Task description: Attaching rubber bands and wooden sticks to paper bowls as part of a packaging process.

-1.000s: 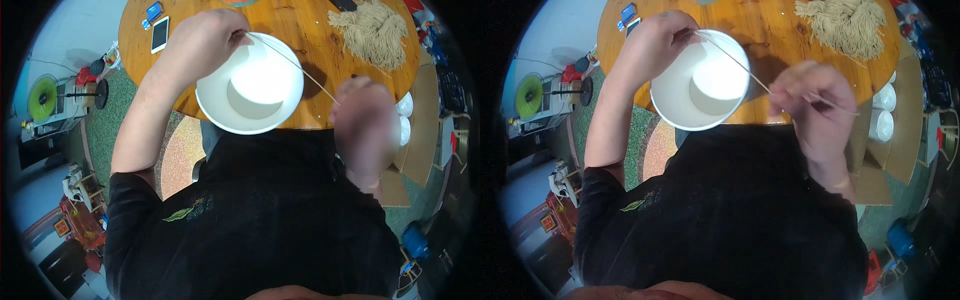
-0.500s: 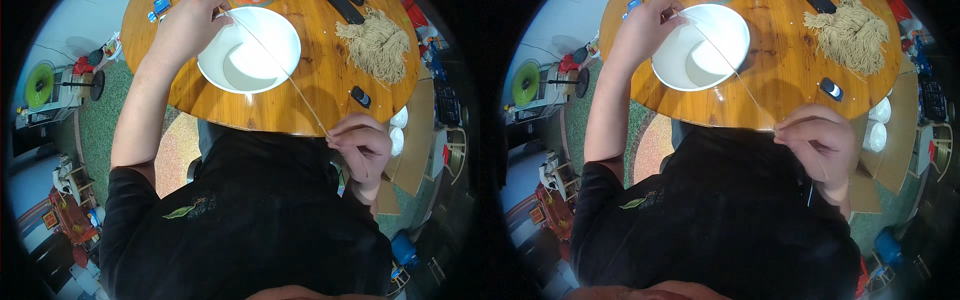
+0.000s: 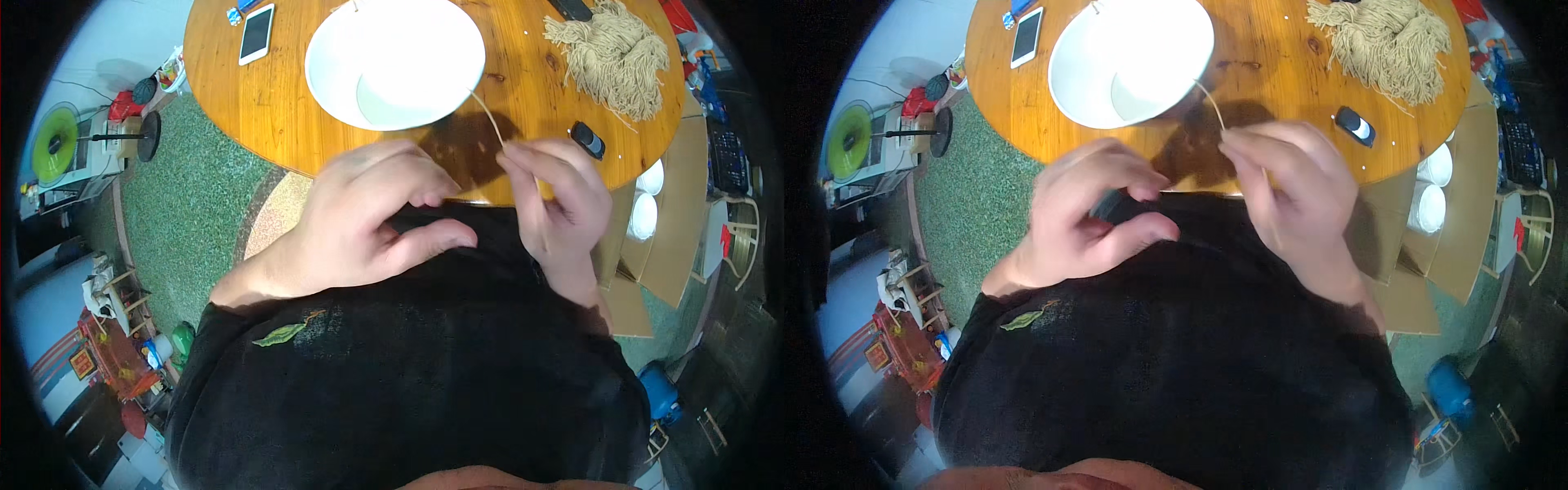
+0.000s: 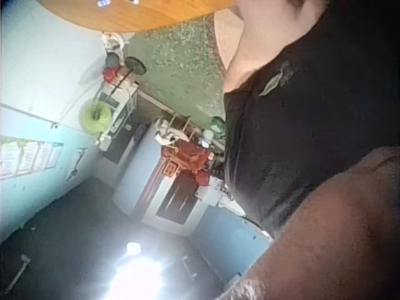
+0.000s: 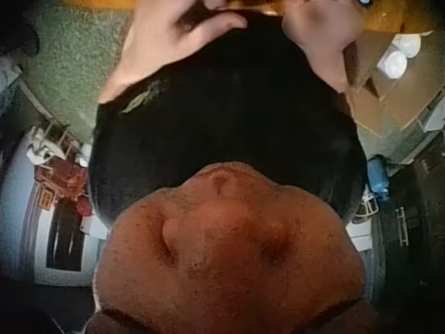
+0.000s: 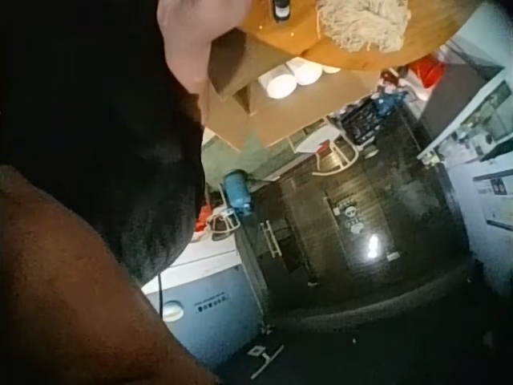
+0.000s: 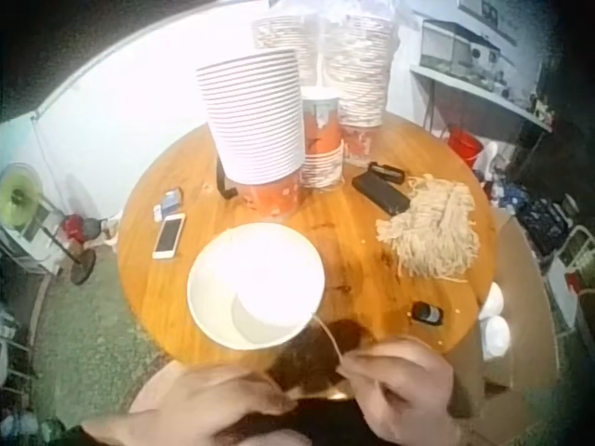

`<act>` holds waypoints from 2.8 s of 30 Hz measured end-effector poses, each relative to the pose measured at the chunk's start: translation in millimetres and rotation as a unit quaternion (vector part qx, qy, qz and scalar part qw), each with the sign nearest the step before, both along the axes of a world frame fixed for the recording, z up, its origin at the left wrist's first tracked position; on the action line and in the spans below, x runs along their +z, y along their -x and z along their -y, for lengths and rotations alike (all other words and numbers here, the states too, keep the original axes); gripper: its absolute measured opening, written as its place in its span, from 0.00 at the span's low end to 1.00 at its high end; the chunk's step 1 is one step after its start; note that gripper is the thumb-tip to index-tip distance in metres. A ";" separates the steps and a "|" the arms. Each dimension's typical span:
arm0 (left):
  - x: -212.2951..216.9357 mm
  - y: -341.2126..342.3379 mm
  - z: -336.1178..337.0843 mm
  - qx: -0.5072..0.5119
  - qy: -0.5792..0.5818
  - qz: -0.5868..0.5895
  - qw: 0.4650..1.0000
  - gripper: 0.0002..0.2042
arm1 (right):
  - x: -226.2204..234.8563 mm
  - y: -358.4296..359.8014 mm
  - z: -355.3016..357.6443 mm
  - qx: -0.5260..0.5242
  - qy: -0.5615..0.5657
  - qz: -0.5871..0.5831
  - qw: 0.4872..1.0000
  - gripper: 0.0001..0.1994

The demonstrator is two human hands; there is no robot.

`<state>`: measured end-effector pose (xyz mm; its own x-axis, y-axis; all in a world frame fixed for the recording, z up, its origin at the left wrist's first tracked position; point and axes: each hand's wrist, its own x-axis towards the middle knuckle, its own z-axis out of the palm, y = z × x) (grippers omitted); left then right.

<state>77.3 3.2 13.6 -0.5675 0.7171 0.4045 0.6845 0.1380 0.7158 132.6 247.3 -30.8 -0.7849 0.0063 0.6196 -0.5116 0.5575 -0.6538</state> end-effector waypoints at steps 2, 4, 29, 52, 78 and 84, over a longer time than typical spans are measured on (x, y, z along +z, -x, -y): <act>-7.8 -10.3 -1.7 -0.025 0.032 0.268 0.962 0.16 | 2.8 10.4 5.9 -0.016 -0.132 -0.102 0.986 0.14; -17.9 -20.3 -15.3 -0.008 -0.044 0.484 0.874 0.13 | -4.6 26.3 11.7 -0.005 -0.144 -0.144 0.979 0.13; -26.4 -15.5 -4.4 0.096 0.005 0.323 0.942 0.11 | -3.3 -10.6 25.7 0.099 0.000 0.111 0.989 0.18; -22.3 -15.0 5.4 0.053 -0.012 0.263 0.963 0.09 | -19.4 2.4 29.5 0.166 0.083 0.109 0.977 0.09; -39.6 -14.0 -1.2 0.080 -0.091 0.277 0.953 0.11 | -14.0 4.5 20.0 0.110 0.048 0.094 0.988 0.09; -37.7 -18.3 -0.6 0.062 -0.103 0.389 0.913 0.10 | -9.2 2.9 18.7 0.103 0.035 0.098 0.989 0.10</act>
